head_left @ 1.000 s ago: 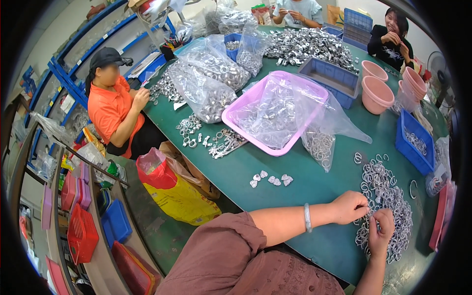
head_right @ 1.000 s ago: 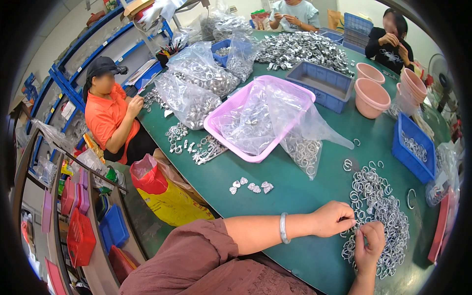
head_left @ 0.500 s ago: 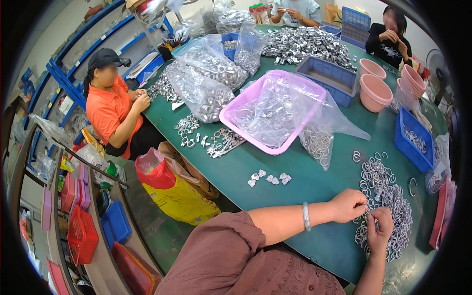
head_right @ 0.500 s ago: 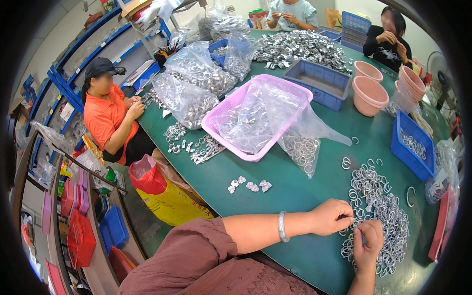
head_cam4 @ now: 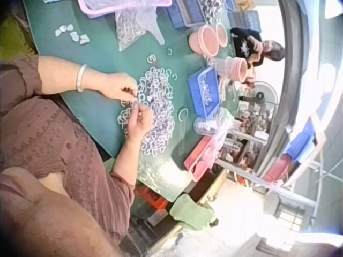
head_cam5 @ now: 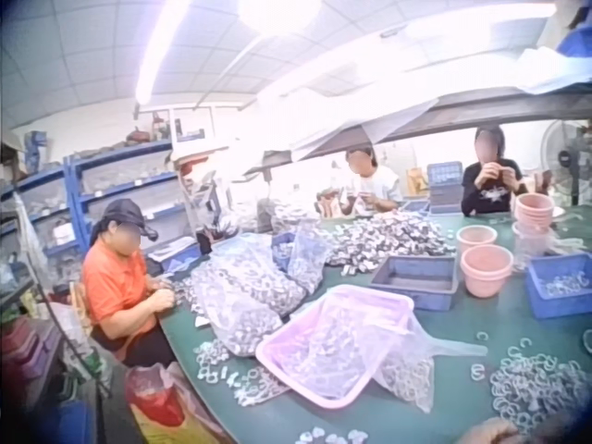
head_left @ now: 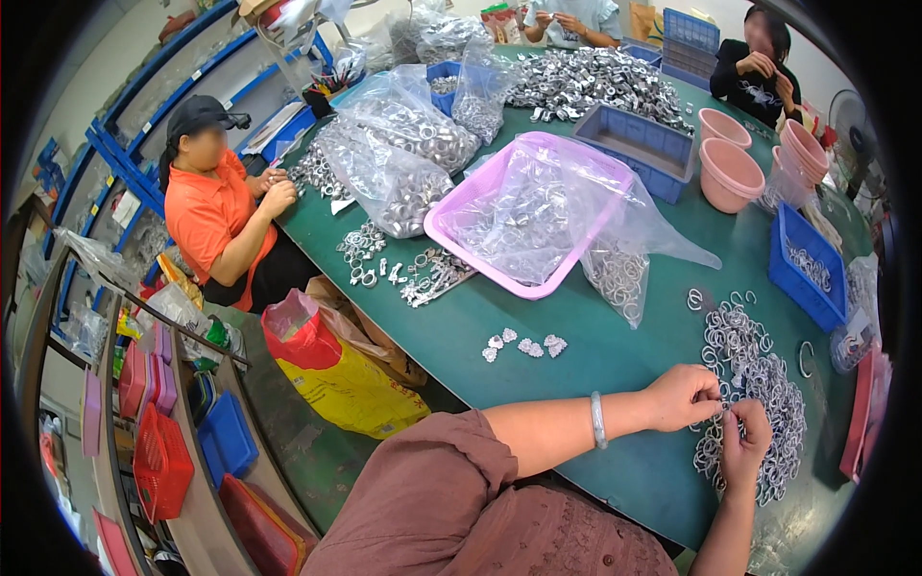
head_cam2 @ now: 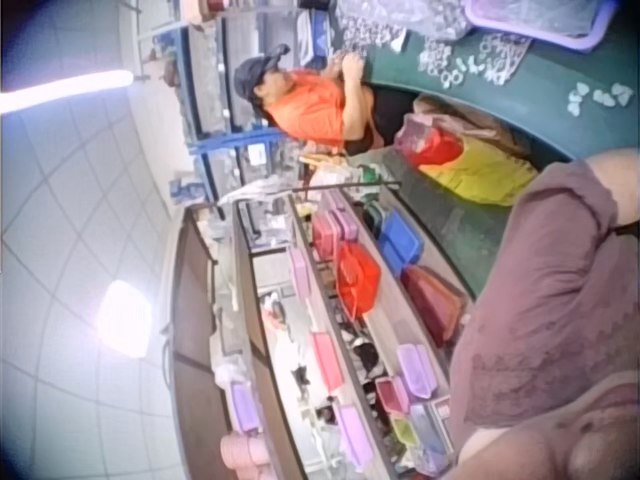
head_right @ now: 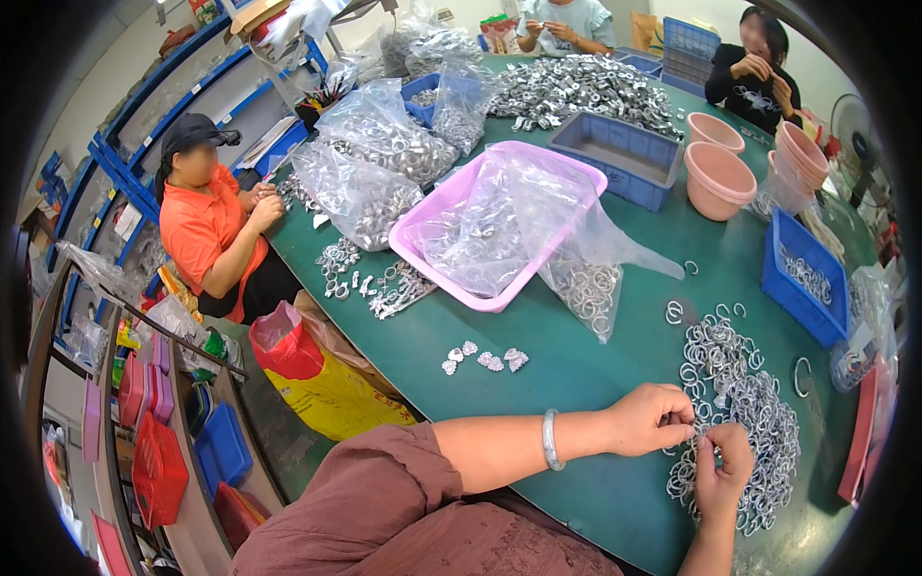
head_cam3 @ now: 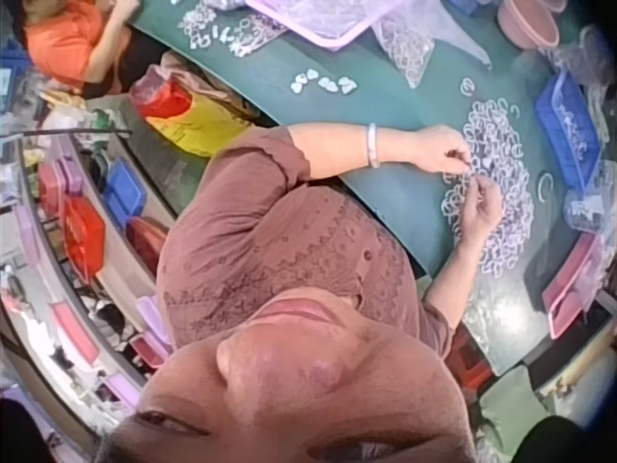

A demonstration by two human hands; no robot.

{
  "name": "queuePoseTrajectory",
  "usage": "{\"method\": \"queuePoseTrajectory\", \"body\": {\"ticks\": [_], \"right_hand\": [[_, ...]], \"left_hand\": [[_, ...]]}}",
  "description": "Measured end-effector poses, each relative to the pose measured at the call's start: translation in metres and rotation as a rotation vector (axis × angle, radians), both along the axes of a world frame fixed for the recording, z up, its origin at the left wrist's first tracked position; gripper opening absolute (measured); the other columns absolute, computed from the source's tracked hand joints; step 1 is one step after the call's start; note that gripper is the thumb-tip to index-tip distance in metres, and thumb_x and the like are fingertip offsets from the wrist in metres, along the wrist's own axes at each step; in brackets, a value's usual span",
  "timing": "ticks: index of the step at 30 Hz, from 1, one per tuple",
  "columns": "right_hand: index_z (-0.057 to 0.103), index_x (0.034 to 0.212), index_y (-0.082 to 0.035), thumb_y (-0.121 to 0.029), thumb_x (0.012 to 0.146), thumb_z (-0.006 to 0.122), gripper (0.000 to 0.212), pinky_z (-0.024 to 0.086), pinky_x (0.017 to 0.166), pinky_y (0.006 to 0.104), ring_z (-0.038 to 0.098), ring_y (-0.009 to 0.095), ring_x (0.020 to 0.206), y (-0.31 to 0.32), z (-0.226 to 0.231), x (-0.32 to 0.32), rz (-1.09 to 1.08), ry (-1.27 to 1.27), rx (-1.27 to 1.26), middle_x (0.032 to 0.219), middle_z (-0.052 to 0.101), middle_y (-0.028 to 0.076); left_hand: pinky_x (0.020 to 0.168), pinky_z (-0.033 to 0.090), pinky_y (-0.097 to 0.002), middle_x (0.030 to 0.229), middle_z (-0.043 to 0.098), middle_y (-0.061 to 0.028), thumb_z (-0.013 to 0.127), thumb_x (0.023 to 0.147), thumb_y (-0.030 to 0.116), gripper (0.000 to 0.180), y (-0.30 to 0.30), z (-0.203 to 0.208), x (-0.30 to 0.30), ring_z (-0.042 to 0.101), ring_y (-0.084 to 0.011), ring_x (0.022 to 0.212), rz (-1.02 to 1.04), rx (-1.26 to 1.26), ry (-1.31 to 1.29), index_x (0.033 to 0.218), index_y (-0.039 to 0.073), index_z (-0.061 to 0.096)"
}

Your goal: The person assembles metal rings at a workbench by picking them from a pile and linking them together by hand.

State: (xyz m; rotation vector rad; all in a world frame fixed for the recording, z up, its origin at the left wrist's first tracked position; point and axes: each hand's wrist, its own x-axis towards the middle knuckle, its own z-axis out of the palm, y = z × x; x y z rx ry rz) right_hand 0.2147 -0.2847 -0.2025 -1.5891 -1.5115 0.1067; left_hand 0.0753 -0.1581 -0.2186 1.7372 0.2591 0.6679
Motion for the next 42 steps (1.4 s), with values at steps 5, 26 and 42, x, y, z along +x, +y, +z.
{"method": "queuePoseTrajectory", "body": {"ticks": [5, 26, 42], "right_hand": [[0.052, 0.076, 0.000, 0.008, 0.072, 0.058, 0.010, 0.040, 0.060, 0.0274, 0.049, 0.019, 0.063, 0.001, 0.002, -0.004, 0.014, 0.015, 0.009, 0.071, 0.051, 0.008], [0.064, 0.083, -0.005, -0.004, 0.074, 0.067, 0.010, 0.045, 0.059, 0.0322, 0.057, 0.023, 0.067, 0.007, -0.007, 0.007, 0.035, 0.044, 0.105, 0.073, 0.060, 0.006], [0.066, 0.090, -0.008, -0.008, 0.072, 0.070, 0.018, 0.044, 0.066, 0.0334, 0.058, 0.023, 0.072, 0.005, -0.001, 0.009, 0.014, -0.115, 0.201, 0.078, 0.059, 0.005]], "left_hand": [[0.054, 0.042, -0.0249, 0.074, 0.053, -0.0038, 0.063, 0.078, 0.007, 0.008, -0.002, -0.001, -0.001, 0.050, -0.0102, 0.059, 0.022, -0.008, -0.021, 0.077, 0.002, 0.057], [0.058, 0.039, -0.0195, 0.078, 0.054, -0.0010, 0.065, 0.078, -0.001, 0.006, -0.002, 0.007, -0.001, 0.048, -0.0059, 0.065, 0.053, 0.109, -0.037, 0.081, 0.001, 0.060], [0.051, 0.043, -0.0240, 0.082, 0.057, -0.0063, 0.065, 0.073, -0.005, 0.011, -0.001, 0.018, -0.003, 0.053, -0.0120, 0.061, 0.126, 0.493, -0.144, 0.081, 0.002, 0.061]]}}
